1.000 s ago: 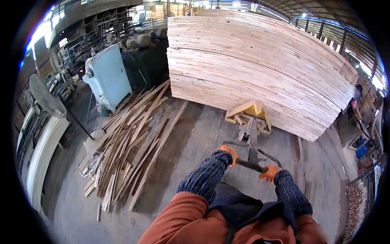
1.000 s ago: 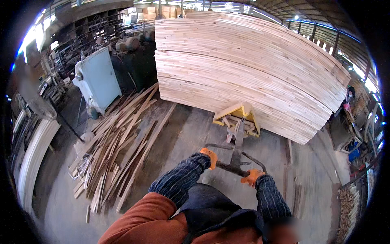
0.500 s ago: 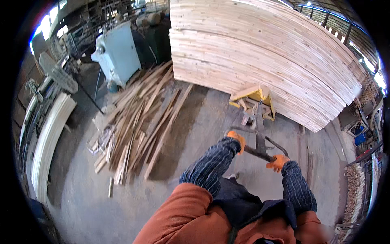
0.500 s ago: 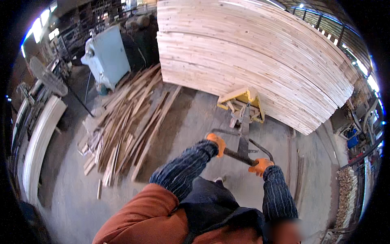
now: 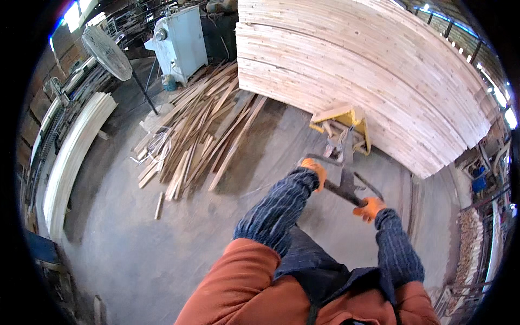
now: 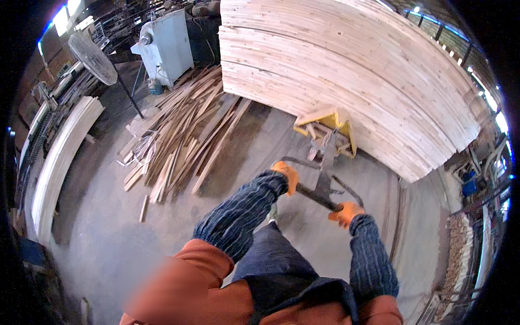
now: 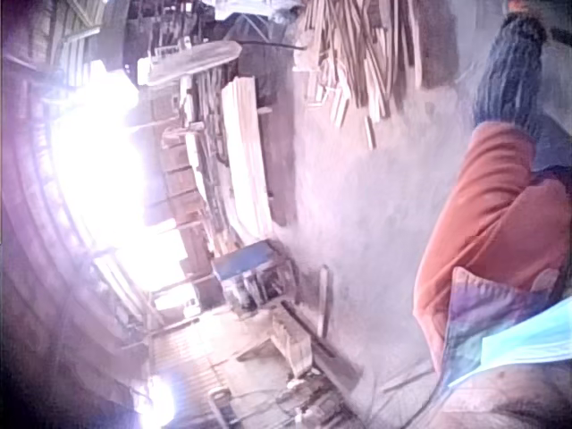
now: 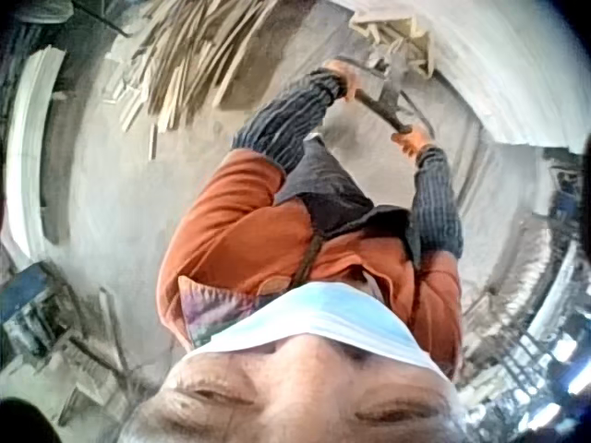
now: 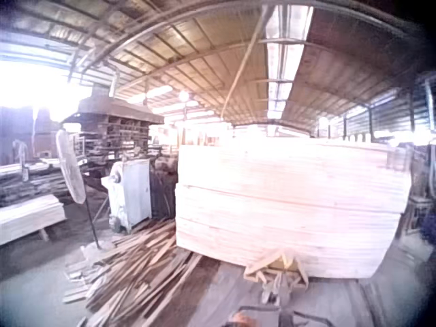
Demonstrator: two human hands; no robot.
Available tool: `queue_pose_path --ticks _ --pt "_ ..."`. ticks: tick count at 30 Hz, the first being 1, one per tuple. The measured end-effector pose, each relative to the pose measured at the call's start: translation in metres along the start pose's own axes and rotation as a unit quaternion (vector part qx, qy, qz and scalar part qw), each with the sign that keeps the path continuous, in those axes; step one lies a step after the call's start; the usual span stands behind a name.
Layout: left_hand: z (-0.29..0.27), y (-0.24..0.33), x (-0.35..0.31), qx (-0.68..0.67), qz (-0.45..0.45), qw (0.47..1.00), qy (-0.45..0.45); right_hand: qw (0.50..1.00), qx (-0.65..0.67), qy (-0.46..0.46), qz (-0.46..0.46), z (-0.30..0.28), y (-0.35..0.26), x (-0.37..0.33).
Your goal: The person maneuvers a pallet jack to lift and transport a large stack of wood planks across a factory floor, positioning it near other lumber stacks.
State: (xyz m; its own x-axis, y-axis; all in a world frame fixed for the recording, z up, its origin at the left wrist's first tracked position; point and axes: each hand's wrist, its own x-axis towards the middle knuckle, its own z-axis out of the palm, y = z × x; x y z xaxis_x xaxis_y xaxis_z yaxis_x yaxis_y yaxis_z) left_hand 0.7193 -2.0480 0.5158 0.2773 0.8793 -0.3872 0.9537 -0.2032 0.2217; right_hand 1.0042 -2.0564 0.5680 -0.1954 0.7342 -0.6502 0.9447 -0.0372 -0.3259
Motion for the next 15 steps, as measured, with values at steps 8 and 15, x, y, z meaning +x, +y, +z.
queue_pose_path --ticks 8,15 --pt "0.069 0.035 -0.126 0.067 0.0 0.997 -0.026 0.999 -0.05 -0.003 0.019 0.103 0.004 -0.098" --pt "0.11 0.052 -0.218 0.046 0.004 0.998 0.034 0.999 -0.03 0.029 0.015 0.168 0.004 -0.166"
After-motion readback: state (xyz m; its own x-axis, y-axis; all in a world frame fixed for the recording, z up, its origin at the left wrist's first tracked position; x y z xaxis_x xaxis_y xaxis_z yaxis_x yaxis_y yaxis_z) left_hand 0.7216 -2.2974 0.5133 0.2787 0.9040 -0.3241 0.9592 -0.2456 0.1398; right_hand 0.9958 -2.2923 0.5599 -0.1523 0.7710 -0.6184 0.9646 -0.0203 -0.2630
